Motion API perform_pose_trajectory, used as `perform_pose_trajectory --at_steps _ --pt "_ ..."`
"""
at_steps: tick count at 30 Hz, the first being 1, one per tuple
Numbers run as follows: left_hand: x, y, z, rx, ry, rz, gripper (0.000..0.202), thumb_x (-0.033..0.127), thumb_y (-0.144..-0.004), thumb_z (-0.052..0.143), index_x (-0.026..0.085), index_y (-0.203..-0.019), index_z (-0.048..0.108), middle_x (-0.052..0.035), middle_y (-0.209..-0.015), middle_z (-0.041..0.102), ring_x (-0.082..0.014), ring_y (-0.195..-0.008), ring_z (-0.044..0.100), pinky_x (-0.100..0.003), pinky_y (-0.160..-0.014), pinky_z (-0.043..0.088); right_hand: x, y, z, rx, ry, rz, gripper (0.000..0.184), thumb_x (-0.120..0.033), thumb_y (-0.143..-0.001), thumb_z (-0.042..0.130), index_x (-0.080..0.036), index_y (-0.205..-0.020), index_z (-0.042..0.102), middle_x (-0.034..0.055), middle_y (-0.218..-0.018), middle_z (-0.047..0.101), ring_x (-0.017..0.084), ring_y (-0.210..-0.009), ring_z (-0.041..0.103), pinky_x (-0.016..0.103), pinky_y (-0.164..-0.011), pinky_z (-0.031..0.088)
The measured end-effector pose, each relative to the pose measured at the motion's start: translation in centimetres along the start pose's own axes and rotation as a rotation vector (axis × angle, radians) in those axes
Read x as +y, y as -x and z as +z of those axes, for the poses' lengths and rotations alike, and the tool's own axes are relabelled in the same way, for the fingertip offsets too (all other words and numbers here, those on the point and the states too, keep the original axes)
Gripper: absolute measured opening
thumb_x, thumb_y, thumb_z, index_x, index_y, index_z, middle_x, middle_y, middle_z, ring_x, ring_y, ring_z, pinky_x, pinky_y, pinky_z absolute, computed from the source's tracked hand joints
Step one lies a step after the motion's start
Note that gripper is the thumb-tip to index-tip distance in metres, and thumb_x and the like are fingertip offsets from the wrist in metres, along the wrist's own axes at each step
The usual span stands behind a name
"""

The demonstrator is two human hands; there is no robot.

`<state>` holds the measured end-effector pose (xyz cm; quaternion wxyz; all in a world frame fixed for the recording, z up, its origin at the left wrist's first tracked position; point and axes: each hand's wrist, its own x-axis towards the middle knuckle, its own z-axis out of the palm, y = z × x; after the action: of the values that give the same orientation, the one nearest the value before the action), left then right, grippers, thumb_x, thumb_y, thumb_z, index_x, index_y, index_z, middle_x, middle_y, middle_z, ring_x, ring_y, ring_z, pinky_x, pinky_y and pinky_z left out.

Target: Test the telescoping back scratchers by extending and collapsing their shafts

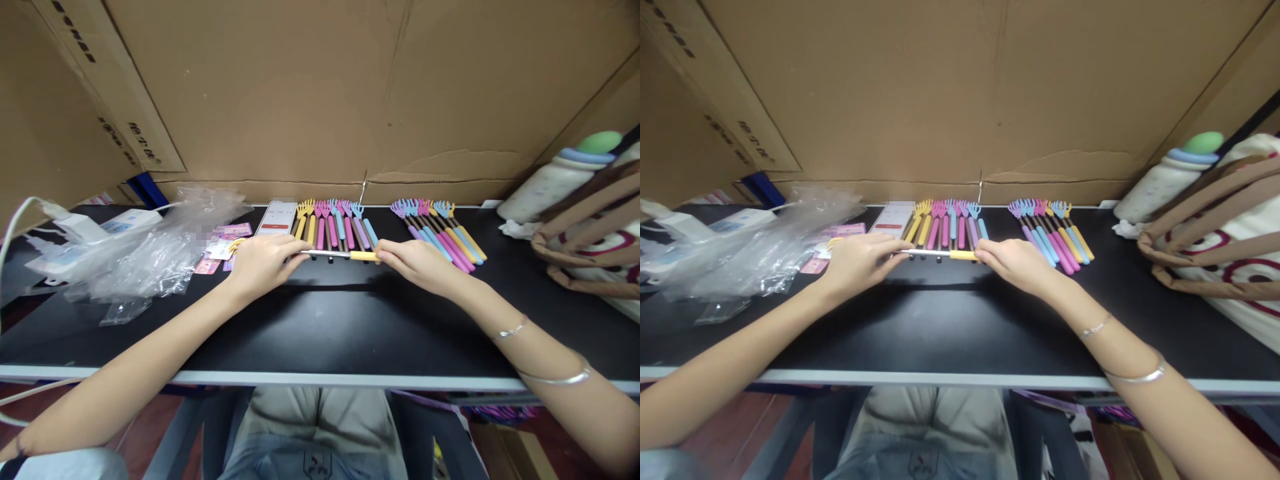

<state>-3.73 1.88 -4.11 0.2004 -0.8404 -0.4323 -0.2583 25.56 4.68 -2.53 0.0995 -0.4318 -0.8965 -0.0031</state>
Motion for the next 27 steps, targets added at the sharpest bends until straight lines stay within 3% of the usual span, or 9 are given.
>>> perform_pose_trajectory --at_steps 8,20,27 --pt "0.32 -0.07 -0.15 -0.154 0.001 -0.101 0.028 0.038 -0.095 0.041 0.025 -0.098 0.065 0.0011 -0.087 0.071 -0.0153 -0.074 0.065 -0.025 -0.052 0.029 -0.48 0.22 -0.60 0.137 0.030 -0.004 0.029 -0.040 -0.096 0.033 -0.023 -0.092 0.056 0.0004 -0.074 0.064 0.013 -0.060 0.056 0.023 -0.055 0.030" --pt "0.08 0.15 0.39 -0.117 0.060 -0.014 0.030 0.038 -0.096 0.040 0.026 -0.098 0.068 0.0008 -0.092 0.073 -0.0163 -0.081 0.066 -0.024 -0.057 0.035 0.45 0.03 0.22 -0.121 -0.164 0.001 0.043 -0.045 -0.096 0.024 -0.021 -0.084 0.058 0.0006 -0.062 0.054 0.015 -0.058 0.051 0.025 -0.058 0.032" --pt "0.12 -0.09 0.32 -0.148 0.018 -0.118 0.029 0.041 -0.095 0.041 0.026 -0.098 0.066 0.0013 -0.081 0.072 -0.0153 -0.068 0.064 -0.024 -0.051 0.029 -0.19 -0.03 -0.31 0.096 -0.043 0.076 0.026 -0.044 -0.091 0.041 -0.024 -0.093 0.057 0.0001 -0.076 0.065 0.014 -0.062 0.056 0.024 -0.057 0.032"
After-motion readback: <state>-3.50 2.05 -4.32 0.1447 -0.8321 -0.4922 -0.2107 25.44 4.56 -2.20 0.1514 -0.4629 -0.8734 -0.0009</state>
